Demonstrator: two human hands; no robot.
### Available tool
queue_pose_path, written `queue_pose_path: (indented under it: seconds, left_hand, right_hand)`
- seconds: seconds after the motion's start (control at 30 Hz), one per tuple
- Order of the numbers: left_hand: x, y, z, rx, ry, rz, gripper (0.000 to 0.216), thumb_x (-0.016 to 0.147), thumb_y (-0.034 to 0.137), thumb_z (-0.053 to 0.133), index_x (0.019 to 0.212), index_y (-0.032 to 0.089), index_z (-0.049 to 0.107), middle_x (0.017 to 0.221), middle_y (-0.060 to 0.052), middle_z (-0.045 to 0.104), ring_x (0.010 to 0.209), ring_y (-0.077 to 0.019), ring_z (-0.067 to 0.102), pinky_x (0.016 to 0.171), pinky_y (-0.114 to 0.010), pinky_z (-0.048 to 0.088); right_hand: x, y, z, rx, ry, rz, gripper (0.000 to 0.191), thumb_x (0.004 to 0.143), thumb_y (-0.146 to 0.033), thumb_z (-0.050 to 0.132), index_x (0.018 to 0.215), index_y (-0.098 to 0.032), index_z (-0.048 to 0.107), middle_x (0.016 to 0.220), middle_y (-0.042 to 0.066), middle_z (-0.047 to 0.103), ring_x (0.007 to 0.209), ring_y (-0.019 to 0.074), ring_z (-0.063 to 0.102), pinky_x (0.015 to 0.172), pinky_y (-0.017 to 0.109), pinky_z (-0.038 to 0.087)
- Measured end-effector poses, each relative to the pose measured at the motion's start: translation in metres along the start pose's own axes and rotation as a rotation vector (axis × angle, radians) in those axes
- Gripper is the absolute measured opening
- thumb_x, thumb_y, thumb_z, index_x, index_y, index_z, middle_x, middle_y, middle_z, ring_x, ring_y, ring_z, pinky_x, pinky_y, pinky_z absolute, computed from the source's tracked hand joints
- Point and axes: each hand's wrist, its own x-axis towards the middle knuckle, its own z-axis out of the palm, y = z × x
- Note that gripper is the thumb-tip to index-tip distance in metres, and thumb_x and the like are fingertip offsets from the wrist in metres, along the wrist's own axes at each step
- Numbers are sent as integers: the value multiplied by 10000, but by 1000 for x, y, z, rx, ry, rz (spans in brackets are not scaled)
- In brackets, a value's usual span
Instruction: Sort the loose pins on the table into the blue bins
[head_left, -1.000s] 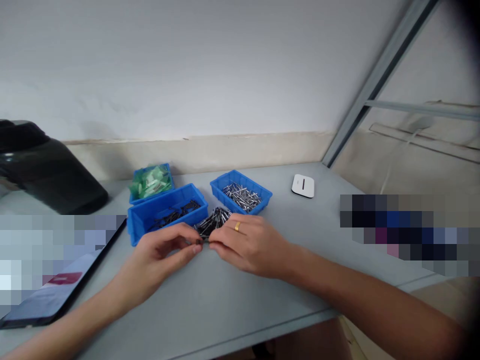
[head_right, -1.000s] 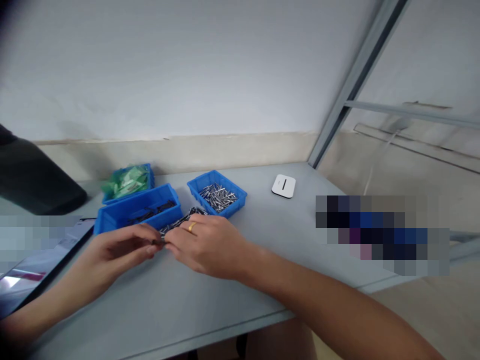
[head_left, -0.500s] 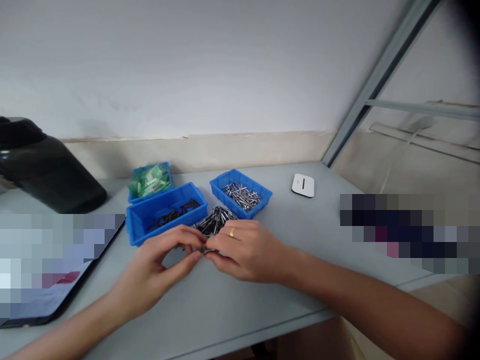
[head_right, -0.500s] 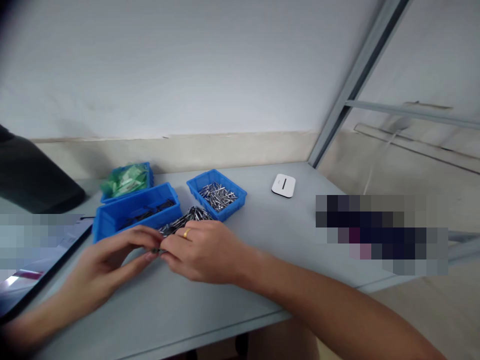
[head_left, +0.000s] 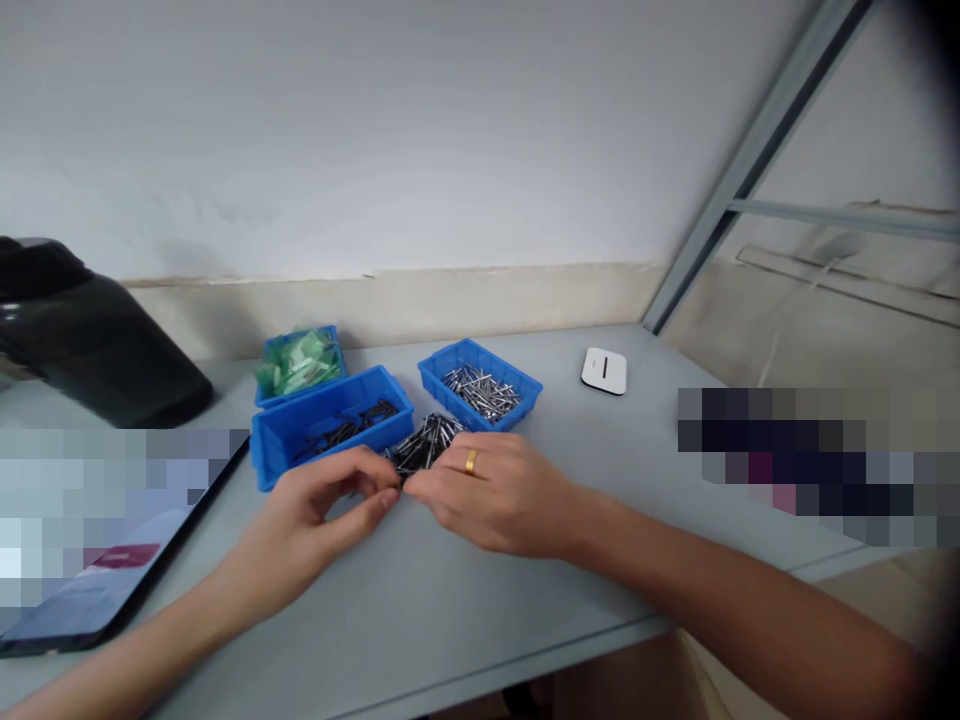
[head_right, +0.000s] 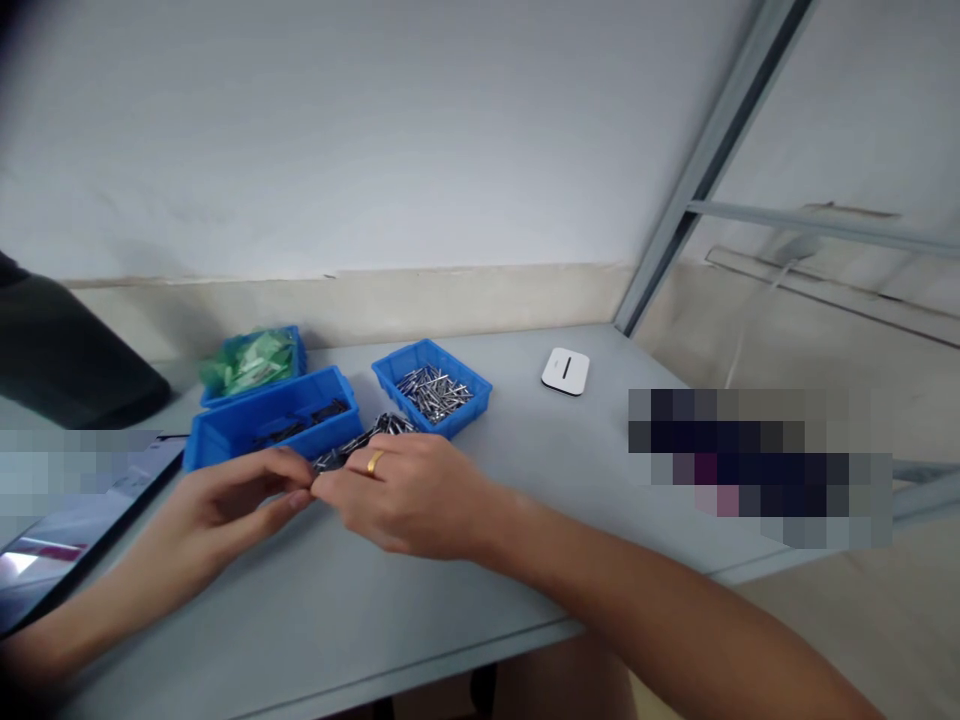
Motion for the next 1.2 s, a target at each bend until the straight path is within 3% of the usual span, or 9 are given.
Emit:
queue_pose_path:
  seconds: [0.2, 0.6, 0.8, 0.9, 1.2]
  left_hand:
    - [-2, -6, 2, -83, -119, -14, 103, 901, 274, 622, 839, 238, 697, 786, 29, 682, 731, -129, 633, 667, -195, 524]
    - [-2, -4, 0, -207, -172, -69, 68, 871, 244, 665, 824, 244, 714, 796, 24, 692, 744, -124, 632, 679, -193, 514]
    - [3, -14, 1, -441, -289, -165, 38, 857, 287, 736, 851, 251, 747, 832, 13, 696, 754, -127, 626, 676, -194, 500]
    - [5, -12, 2, -460, -322, -125, 178, 891, 318, 707, 745, 221, 739, 787, 6, 683, 754, -131, 619, 699, -199, 492]
    - [2, -7, 5, -475, -240, -170, 161, 835, 322, 772, 704, 229, 765, 713, 11, 651, 695, -124, 590, 655, -196, 482]
  right_hand:
    - [0, -3, -3, 28, -31, -12, 174, 978, -129, 493, 949, -172, 659, 705, -36, 606, 632, 104, 504, 628, 229, 425]
    - [1, -2, -3, 75, -30, -50, 191, 948, -108, 516, 852, -165, 671, 669, -32, 594, 616, 109, 489, 574, 242, 398]
    - [3, -5, -4, 100, 67, -83, 161, 941, -105, 529, 843, -158, 646, 654, -40, 595, 600, 98, 478, 586, 235, 411]
    - [3, -5, -3, 84, 110, -88, 135, 929, -98, 556, 844, -157, 642, 647, -41, 598, 599, 99, 484, 583, 239, 413]
    - [3, -8, -4, 74, 132, -60, 129, 931, -95, 575, 842, -153, 648, 666, -39, 620, 613, 100, 488, 587, 240, 427]
